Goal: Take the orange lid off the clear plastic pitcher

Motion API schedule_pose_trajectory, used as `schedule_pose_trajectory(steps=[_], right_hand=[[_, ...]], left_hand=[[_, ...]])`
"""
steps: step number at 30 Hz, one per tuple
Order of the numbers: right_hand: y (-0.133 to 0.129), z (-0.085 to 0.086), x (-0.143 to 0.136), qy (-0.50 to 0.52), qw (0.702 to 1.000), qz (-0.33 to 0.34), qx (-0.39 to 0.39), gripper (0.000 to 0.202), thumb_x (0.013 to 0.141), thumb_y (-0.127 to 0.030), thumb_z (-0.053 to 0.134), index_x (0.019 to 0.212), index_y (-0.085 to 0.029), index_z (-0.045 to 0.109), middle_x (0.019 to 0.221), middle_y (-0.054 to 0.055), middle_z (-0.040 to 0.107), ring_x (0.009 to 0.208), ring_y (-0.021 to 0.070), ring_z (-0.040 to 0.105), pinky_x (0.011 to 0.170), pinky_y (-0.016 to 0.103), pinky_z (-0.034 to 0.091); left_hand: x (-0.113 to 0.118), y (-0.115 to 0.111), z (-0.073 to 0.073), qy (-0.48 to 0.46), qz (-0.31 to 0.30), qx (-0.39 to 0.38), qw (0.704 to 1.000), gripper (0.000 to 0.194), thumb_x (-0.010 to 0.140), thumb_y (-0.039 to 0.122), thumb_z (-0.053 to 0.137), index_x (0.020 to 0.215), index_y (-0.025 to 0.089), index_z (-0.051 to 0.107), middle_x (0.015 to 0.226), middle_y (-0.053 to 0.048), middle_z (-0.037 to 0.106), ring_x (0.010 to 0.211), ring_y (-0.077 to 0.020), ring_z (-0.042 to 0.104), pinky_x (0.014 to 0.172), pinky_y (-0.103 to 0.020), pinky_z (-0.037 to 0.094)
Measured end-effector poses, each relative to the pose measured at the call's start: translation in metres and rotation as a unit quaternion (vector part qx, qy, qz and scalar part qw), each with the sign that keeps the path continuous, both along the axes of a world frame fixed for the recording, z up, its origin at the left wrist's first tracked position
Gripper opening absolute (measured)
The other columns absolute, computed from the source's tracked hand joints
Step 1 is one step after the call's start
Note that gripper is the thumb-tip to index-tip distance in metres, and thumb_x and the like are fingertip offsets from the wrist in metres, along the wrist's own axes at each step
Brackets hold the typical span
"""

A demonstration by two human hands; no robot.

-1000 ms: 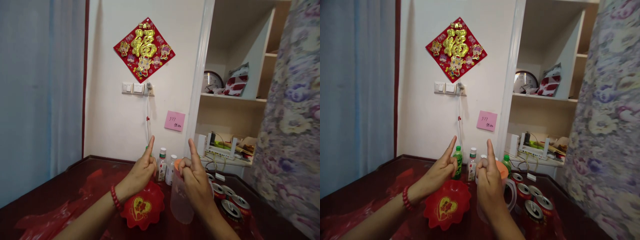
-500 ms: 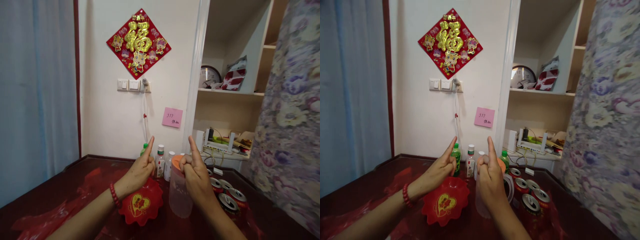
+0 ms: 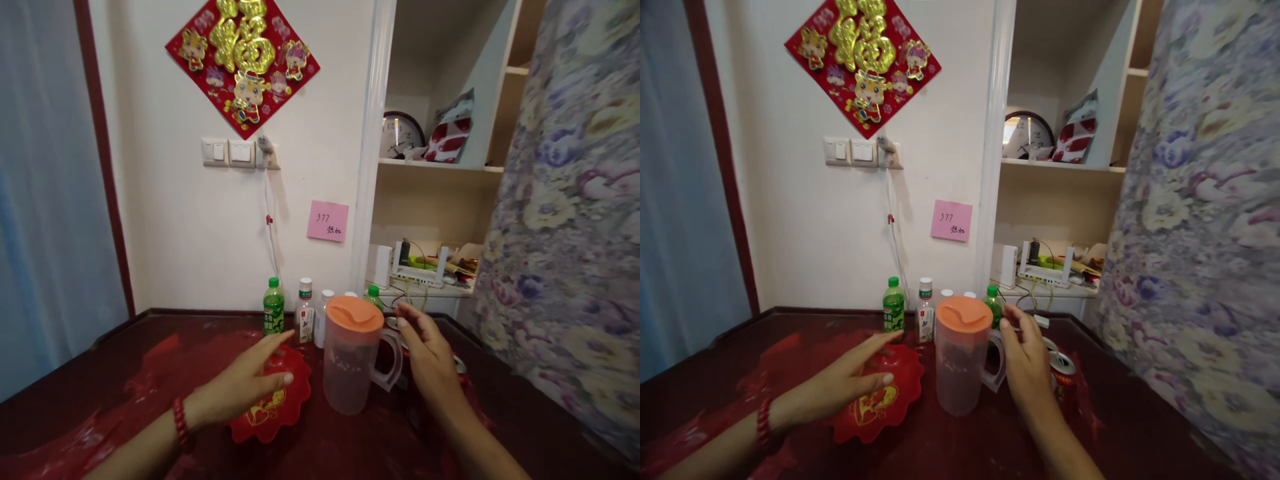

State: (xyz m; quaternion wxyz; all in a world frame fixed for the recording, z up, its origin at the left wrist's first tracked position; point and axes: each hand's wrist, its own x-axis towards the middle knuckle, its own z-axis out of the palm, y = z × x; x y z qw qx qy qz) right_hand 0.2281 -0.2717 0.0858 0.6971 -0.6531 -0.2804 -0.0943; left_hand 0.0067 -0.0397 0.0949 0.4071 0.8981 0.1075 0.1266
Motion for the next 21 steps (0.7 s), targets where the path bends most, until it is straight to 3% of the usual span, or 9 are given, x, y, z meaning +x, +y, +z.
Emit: schedule_pose_trajectory(steps=[4,7,9,13,17,21], right_hand=[[-0.001,-0.027,0.006,0.012,0.998,0.031,-0.047,0.057,0.083,-0.060,0.063,0.123,-0.020,0.064,0.130,0.012,0.062,0.121,0.0310,0.055,0.104,0.047,0.041],[0.000,-0.042,0.004,0.038,0.993,0.091,-0.072,0.055,0.086,-0.064,0.059,0.116,-0.018,0.065,0.108,0.010,0.070,0.097,0.0283,0.065,0.084,0.042,0.052],[-0.001,-0.048,0.002,0.049,0.989,0.113,-0.079,0.052,0.088,-0.066,0.056,0.105,-0.017,0.065,0.087,0.007,0.069,0.077,0.0248,0.065,0.069,0.037,0.052],[-0.007,-0.051,-0.008,0.047,0.987,0.128,-0.079,0.048,0.090,-0.065,0.057,0.101,-0.018,0.062,0.071,0.002,0.064,0.071,0.0211,0.061,0.066,0.031,0.046],[-0.011,-0.047,-0.021,0.051,0.983,0.162,-0.072,0.043,0.092,-0.063,0.058,0.097,-0.020,0.061,0.075,0.000,0.063,0.071,0.0184,0.060,0.065,0.028,0.047],[-0.013,-0.045,-0.030,0.061,0.977,0.195,-0.065,0.044,0.093,-0.064,0.057,0.096,-0.021,0.063,0.081,0.001,0.063,0.074,0.0192,0.062,0.067,0.028,0.049]], left_hand=[[-0.009,0.005,-0.023,0.049,-0.005,-0.008,0.999,0.060,0.089,0.051,0.064,0.143,0.029,0.053,0.146,-0.010,0.055,0.126,-0.0312,0.053,0.109,-0.047,0.042],[-0.011,0.003,-0.038,0.077,-0.008,-0.031,0.997,0.063,0.088,0.053,0.064,0.143,0.027,0.052,0.141,-0.010,0.058,0.118,-0.0289,0.058,0.105,-0.044,0.045],[-0.011,0.000,-0.044,0.086,-0.010,-0.035,0.996,0.065,0.086,0.053,0.066,0.143,0.025,0.053,0.138,-0.011,0.060,0.120,-0.0292,0.057,0.106,-0.044,0.044],[-0.007,-0.012,-0.045,0.099,-0.007,-0.056,0.993,0.065,0.085,0.054,0.067,0.142,0.027,0.053,0.137,-0.011,0.060,0.120,-0.0299,0.056,0.104,-0.045,0.046],[0.001,-0.031,-0.041,0.084,-0.037,-0.066,0.994,0.058,0.087,0.050,0.067,0.141,0.033,0.054,0.147,-0.007,0.053,0.128,-0.0288,0.051,0.111,-0.046,0.040],[0.014,-0.055,-0.034,0.068,-0.064,-0.078,0.993,0.054,0.085,0.041,0.068,0.138,0.032,0.058,0.139,-0.008,0.059,0.126,-0.0292,0.054,0.112,-0.047,0.039]])
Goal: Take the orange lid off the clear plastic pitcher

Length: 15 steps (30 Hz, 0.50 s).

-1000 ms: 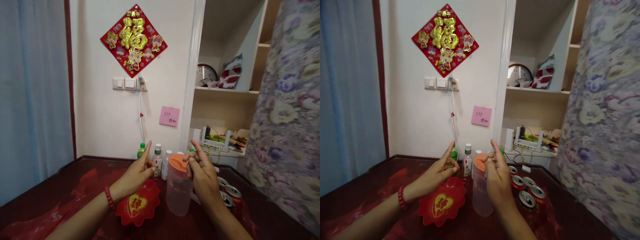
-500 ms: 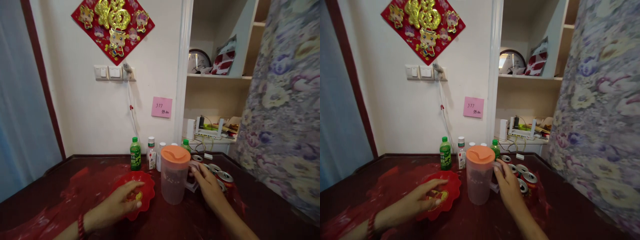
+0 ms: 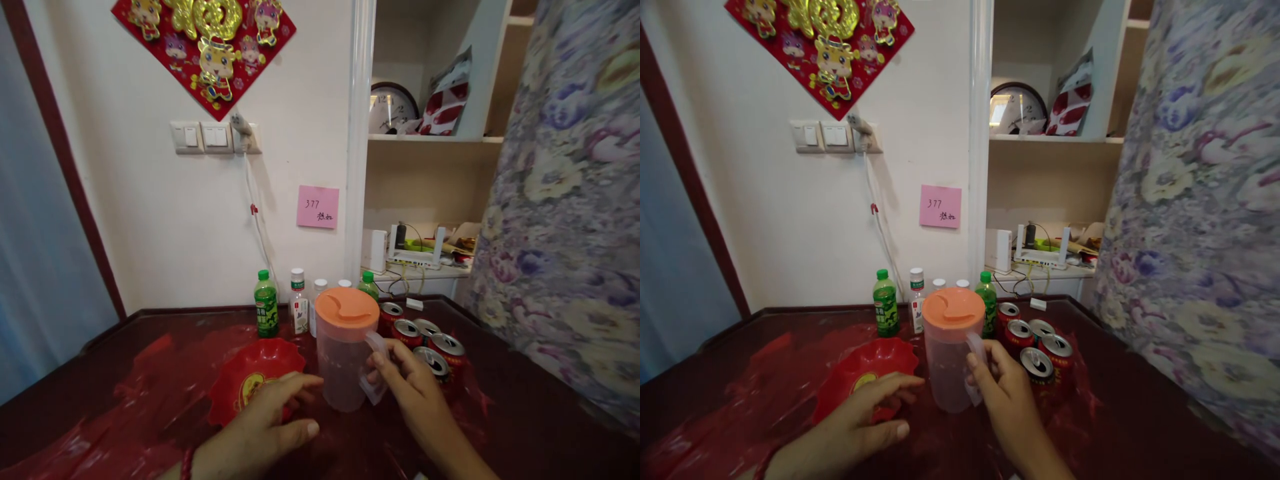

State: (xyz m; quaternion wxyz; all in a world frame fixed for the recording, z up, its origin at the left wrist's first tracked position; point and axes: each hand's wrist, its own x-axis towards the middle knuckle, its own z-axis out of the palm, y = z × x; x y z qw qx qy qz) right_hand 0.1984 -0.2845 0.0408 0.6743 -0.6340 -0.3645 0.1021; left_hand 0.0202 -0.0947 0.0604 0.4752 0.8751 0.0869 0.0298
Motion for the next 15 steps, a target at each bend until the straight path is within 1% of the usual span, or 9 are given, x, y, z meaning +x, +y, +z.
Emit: schedule_pose_trajectory(steps=[3,5,8,12,13,15], right_hand=[[-0.003,-0.002,-0.003,0.007,1.000,0.016,0.001,0.045,0.096,-0.064,0.051,0.095,-0.021,0.063,0.087,0.002,0.063,0.079,0.0198,0.062,0.072,0.029,0.051],[-0.005,-0.005,-0.004,-0.005,1.000,0.018,0.002,0.044,0.098,-0.063,0.048,0.095,-0.021,0.064,0.086,0.002,0.061,0.079,0.0191,0.059,0.073,0.028,0.049],[-0.006,-0.008,-0.008,-0.050,0.999,0.007,0.005,0.041,0.101,-0.058,0.046,0.091,-0.023,0.063,0.084,0.001,0.059,0.078,0.0171,0.055,0.070,0.025,0.045],[-0.002,-0.011,-0.013,-0.096,0.995,0.010,0.010,0.040,0.104,-0.051,0.042,0.082,-0.023,0.061,0.080,0.000,0.056,0.074,0.0150,0.053,0.067,0.024,0.042],[-0.001,-0.012,-0.013,-0.104,0.994,0.013,0.013,0.041,0.104,-0.050,0.042,0.079,-0.023,0.060,0.080,0.000,0.055,0.074,0.0148,0.053,0.067,0.024,0.042],[0.000,-0.015,-0.014,-0.117,0.993,0.013,0.016,0.041,0.105,-0.048,0.042,0.078,-0.023,0.059,0.081,0.000,0.056,0.074,0.0144,0.055,0.067,0.024,0.042]], left_hand=[[0.009,-0.018,0.003,-0.021,-0.009,-0.027,0.999,0.056,0.083,0.040,0.070,0.137,0.030,0.060,0.141,-0.008,0.059,0.128,-0.0308,0.053,0.112,-0.048,0.040],[0.015,-0.028,0.001,-0.051,-0.016,-0.038,0.998,0.059,0.082,0.040,0.072,0.139,0.029,0.059,0.143,-0.008,0.058,0.130,-0.0319,0.052,0.113,-0.048,0.039],[0.023,-0.037,-0.006,-0.085,-0.020,-0.043,0.995,0.067,0.083,0.044,0.073,0.145,0.027,0.053,0.149,-0.010,0.054,0.135,-0.0327,0.049,0.116,-0.047,0.037],[0.032,-0.043,-0.018,-0.103,-0.027,-0.045,0.993,0.073,0.083,0.047,0.074,0.148,0.024,0.049,0.153,-0.013,0.049,0.139,-0.0341,0.045,0.119,-0.050,0.033],[0.035,-0.044,-0.020,-0.112,-0.034,-0.055,0.992,0.074,0.083,0.047,0.074,0.148,0.023,0.049,0.152,-0.014,0.050,0.139,-0.0345,0.046,0.118,-0.050,0.033],[0.042,-0.048,-0.022,-0.136,-0.067,-0.087,0.985,0.074,0.085,0.047,0.073,0.149,0.022,0.047,0.149,-0.015,0.052,0.135,-0.0341,0.050,0.115,-0.049,0.038]])
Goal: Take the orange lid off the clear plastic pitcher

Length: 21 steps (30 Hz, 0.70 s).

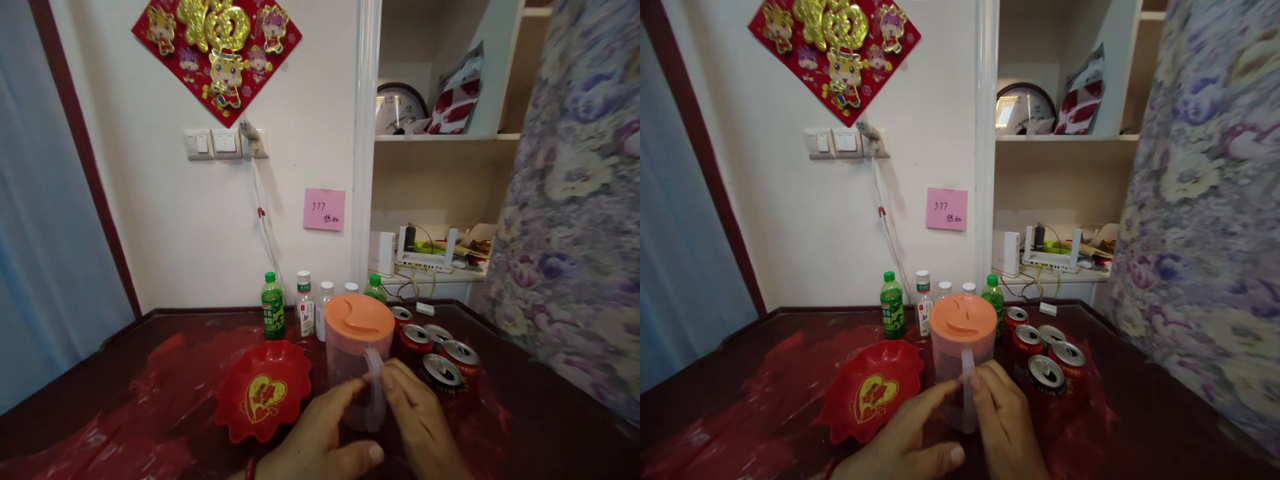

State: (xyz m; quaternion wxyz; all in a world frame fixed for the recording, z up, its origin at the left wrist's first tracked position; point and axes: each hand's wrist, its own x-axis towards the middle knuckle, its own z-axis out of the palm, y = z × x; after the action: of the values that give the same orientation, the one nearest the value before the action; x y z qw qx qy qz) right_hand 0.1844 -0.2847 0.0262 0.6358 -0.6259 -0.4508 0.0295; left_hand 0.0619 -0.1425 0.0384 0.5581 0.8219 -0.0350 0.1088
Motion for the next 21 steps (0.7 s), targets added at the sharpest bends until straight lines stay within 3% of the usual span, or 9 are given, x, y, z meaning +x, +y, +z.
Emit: schedule_pose_trajectory(steps=[3,5,9,13,21], right_hand=[[-0.001,-0.005,0.001,-0.021,1.000,-0.008,0.008,0.037,0.104,-0.045,0.044,0.081,-0.024,0.063,0.080,0.000,0.056,0.072,0.0139,0.055,0.065,0.023,0.043],[-0.002,-0.008,0.001,-0.027,0.999,-0.019,0.019,0.032,0.103,-0.044,0.047,0.085,-0.025,0.064,0.081,-0.001,0.057,0.072,0.0141,0.056,0.065,0.023,0.044],[-0.004,-0.009,-0.001,-0.020,0.998,-0.053,0.039,0.025,0.102,-0.046,0.049,0.096,-0.028,0.066,0.085,-0.001,0.060,0.072,0.0137,0.058,0.064,0.022,0.044],[-0.005,-0.005,-0.004,0.004,0.991,-0.123,0.051,0.029,0.100,-0.052,0.051,0.095,-0.029,0.069,0.090,-0.001,0.064,0.071,0.0140,0.059,0.066,0.021,0.047],[-0.008,-0.011,0.002,0.001,0.992,-0.117,0.044,0.030,0.101,-0.049,0.049,0.098,-0.028,0.070,0.090,0.001,0.065,0.073,0.0145,0.060,0.064,0.020,0.050]], left_hand=[[0.010,-0.007,0.000,-0.039,-0.062,-0.053,0.996,0.071,0.086,0.046,0.071,0.147,0.020,0.047,0.141,-0.015,0.059,0.126,-0.0322,0.058,0.108,-0.046,0.045],[0.013,-0.012,-0.001,-0.046,-0.070,-0.079,0.993,0.070,0.084,0.048,0.073,0.143,0.018,0.049,0.134,-0.015,0.063,0.119,-0.0317,0.061,0.101,-0.044,0.049],[0.010,-0.019,0.002,-0.044,-0.024,-0.138,0.989,0.069,0.082,0.058,0.073,0.134,0.017,0.053,0.120,-0.014,0.065,0.105,-0.0281,0.063,0.091,-0.040,0.050],[0.004,-0.025,0.009,-0.049,0.019,-0.198,0.979,0.055,0.087,0.055,0.071,0.124,0.017,0.057,0.114,-0.011,0.065,0.102,-0.0228,0.060,0.092,-0.036,0.047],[0.015,-0.027,0.008,-0.067,0.102,-0.369,0.921,0.042,0.086,0.054,0.073,0.102,0.019,0.057,0.086,0.001,0.055,0.074,-0.0097,0.051,0.068,-0.022,0.041]])
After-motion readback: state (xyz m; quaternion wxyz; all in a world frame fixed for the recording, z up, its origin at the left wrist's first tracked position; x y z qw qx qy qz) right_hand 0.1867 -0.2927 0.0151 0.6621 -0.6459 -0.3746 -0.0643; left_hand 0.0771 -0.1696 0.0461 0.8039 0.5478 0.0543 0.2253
